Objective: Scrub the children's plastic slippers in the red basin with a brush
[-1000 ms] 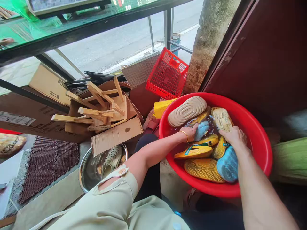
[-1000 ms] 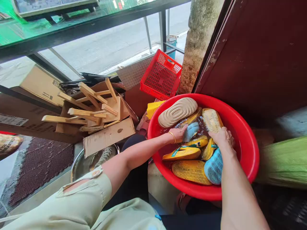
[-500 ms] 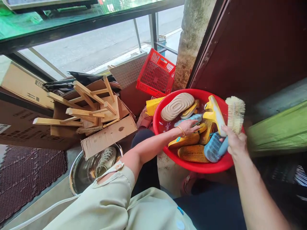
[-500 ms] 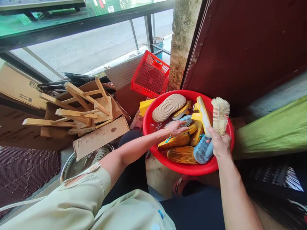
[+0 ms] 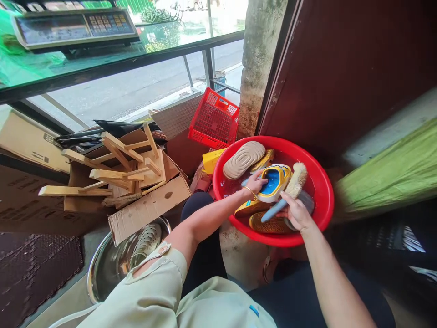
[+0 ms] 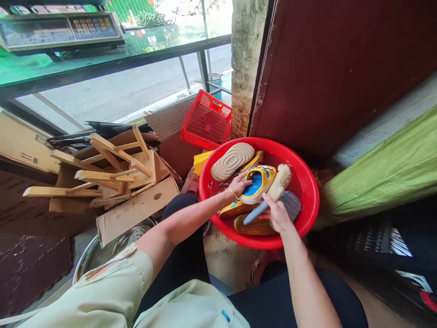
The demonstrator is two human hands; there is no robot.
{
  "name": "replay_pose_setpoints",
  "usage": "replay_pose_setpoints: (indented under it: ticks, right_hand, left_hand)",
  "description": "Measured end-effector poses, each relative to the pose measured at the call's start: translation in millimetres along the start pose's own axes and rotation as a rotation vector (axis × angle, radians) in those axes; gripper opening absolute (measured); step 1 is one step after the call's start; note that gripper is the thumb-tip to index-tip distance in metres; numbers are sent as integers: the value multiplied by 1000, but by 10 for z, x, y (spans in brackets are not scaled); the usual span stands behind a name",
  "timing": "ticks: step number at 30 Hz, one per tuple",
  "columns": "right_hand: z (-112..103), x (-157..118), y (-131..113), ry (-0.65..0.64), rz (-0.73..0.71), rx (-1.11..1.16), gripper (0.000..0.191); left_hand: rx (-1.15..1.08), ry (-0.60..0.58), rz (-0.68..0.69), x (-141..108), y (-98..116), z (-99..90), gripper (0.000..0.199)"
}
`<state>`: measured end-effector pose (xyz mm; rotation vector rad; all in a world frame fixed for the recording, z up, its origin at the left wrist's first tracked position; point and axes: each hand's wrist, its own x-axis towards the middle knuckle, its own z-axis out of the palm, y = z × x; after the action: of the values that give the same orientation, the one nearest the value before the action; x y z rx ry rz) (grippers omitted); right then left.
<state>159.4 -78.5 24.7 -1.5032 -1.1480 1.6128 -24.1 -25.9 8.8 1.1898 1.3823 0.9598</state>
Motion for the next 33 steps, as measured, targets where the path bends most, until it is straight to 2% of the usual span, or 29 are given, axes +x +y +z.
replay_pose_setpoints:
  ticks: [4,7,10,12,15,19,21,24,27,31,33]
  right_hand:
    - [-221,93,-8,369,-169,-452,52]
    - [-141,34,-75,501,-372,-719,74]
    - [14,-41,-141,435,-496,-878,85]
    - [23,-59,-151,403,-528,-964,76]
    - [-151,-49,-103,433,-504,-1053,59]
    - [-366,-58,4,511,-481,-1124,54]
    - [-327,-76,34,533,-560,-1115,55]
    - [-174,-82,42,482,-674,-1159,54]
    - [-142,-45,25,484,-643,-1231,51]
    - [-251,-4,15,641,-539,-1202,53]
    - [-229,-13,28,595,-588,-1192,54]
  left_hand:
    - [337,96,351,-26,-33,-233,70]
    - [419,90,468,-84,-75,-314,76]
    - [421,53,484,-122,-136,-293,73]
    - [414,70,493,-129,-168,-278,69]
    - [437,133,485,-129,-184,-310,71]
    - [547,137,483,-147,-171,-347,80]
    - [604,117,477,-160,-164,-314,83]
    - [683,57,488,-172,-158,-226,90]
    - [708,36,444,-180,-156,-171,95]
    - [726,7,370,-190,-155,-180,97]
    - [754,16,361,-191,-157,-187,96]
